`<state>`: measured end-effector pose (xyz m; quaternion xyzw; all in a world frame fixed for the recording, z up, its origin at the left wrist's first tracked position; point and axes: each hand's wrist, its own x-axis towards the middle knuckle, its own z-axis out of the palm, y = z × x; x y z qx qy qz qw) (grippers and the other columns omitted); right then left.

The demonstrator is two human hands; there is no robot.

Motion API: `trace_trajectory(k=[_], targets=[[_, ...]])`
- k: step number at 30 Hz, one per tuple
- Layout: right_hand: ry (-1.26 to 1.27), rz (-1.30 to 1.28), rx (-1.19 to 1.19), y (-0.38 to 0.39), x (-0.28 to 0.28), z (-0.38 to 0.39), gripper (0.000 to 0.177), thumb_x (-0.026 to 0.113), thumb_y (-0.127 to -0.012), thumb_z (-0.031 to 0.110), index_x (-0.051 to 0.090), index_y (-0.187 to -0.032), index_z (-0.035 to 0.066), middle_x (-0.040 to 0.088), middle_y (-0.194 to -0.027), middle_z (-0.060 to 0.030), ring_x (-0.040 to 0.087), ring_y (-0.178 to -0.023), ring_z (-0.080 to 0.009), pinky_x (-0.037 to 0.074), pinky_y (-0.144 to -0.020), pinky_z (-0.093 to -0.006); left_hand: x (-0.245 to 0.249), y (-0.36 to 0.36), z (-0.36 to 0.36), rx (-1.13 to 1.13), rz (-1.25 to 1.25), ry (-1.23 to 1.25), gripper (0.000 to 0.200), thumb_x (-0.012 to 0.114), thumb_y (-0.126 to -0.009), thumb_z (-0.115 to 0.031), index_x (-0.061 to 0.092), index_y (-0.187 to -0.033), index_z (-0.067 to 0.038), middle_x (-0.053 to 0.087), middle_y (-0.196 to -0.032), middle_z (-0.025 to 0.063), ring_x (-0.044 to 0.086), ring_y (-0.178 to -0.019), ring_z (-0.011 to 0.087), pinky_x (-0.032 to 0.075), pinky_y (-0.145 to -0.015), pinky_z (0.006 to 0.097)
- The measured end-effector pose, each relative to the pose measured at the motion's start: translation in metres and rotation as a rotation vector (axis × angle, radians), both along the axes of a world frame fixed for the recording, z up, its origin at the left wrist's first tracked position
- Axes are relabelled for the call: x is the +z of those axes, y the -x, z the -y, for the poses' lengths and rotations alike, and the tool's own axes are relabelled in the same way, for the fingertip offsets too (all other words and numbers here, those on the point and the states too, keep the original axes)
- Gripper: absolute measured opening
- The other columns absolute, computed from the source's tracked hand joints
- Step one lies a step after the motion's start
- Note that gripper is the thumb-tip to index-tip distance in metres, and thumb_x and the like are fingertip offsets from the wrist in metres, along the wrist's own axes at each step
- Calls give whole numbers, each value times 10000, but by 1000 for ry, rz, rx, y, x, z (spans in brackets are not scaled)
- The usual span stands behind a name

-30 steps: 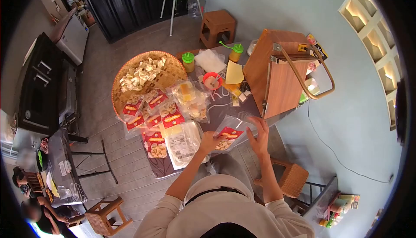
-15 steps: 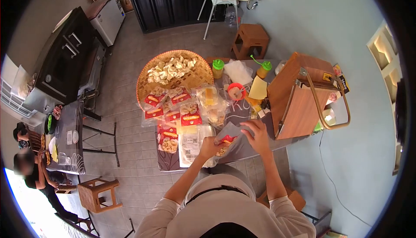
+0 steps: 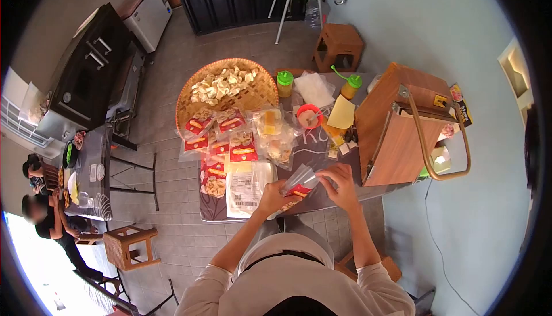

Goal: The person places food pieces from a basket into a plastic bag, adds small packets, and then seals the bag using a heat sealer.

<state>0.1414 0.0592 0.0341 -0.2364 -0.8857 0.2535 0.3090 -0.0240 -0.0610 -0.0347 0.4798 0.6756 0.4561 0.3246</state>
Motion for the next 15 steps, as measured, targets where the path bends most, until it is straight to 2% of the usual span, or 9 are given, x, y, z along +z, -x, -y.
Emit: trace_trajectory(k=[2, 4, 7, 9, 10, 12, 13, 15], targets=[[-85, -103, 11, 2, 7, 5, 137, 633, -680, 50, 600, -809, 85, 593, -799, -26, 527, -773, -187, 345, -721, -309, 1, 2, 3, 7, -18, 61, 424, 777, -563, -280, 619, -869, -32, 613, -709, 104, 570, -602, 172, 438, -578, 286], [-58, -121, 10, 3, 11, 13, 136, 632, -680, 52, 598, -809, 82, 592, -809, -36, 529, -771, -197, 347, -722, -310, 1, 1, 9, 5, -26, 109, 431, 782, -561, -263, 619, -882, -27, 624, -741, 94, 575, -645, 153, 442, -614, 278], [-27, -111, 34, 7, 14, 15, 127, 629, -686, 58, 596, -807, 77, 589, -814, -47, 532, -772, -207, 349, -716, -309, 12, 8, 16, 49, -25, 64, 411, 786, -546, -271, 613, -820, -18, 612, -707, 89, 567, -613, 168, 439, -593, 283], [-8, -79, 59, 13, 13, 18, 118, 627, -691, 62, 595, -804, 74, 588, -809, -50, 532, -773, -207, 350, -710, -306, 24, 14, 21, 70, -185, 38, 358, 783, -549, -244, 586, -734, -10, 589, -664, 93, 564, -588, 214, 437, -571, 300], [7, -80, 38, 17, 12, 19, 101, 626, -697, 69, 594, -792, 65, 588, -790, -52, 529, -759, -206, 352, -701, -303, 23, 17, 22, 69, -185, 33, 358, 783, -549, -244, 586, -734, -10, 589, -664, 93, 564, -588, 214, 437, -571, 300], [18, -81, 19, 25, 13, 23, 86, 625, -703, 75, 593, -780, 56, 587, -771, -55, 527, -746, -205, 353, -691, -300, 20, 25, 26, 131, -232, -162, 317, 772, -562, -186, 543, -698, -15, 573, -642, 89, 567, -593, 253, 446, -561, 319], [58, -81, 2, 29, 14, 27, 64, 612, -716, 79, 594, -770, 49, 586, -744, -57, 522, -715, -201, 353, -685, -300, 17, 31, 28, 134, -232, -164, 317, 772, -562, -186, 543, -698, -15, 573, -642, 89, 567, -593, 253, 446, -561, 319], [102, -82, -15, 37, 14, 34, 50, 599, -730, 83, 595, -760, 43, 584, -717, -59, 517, -685, -196, 354, -678, -299, 16, 44, 34, 169, -355, -193, 307, 726, -573, -109, 519, -794, -58, 575, -701, 77, 575, -638, 261, 459, -559, 335]])
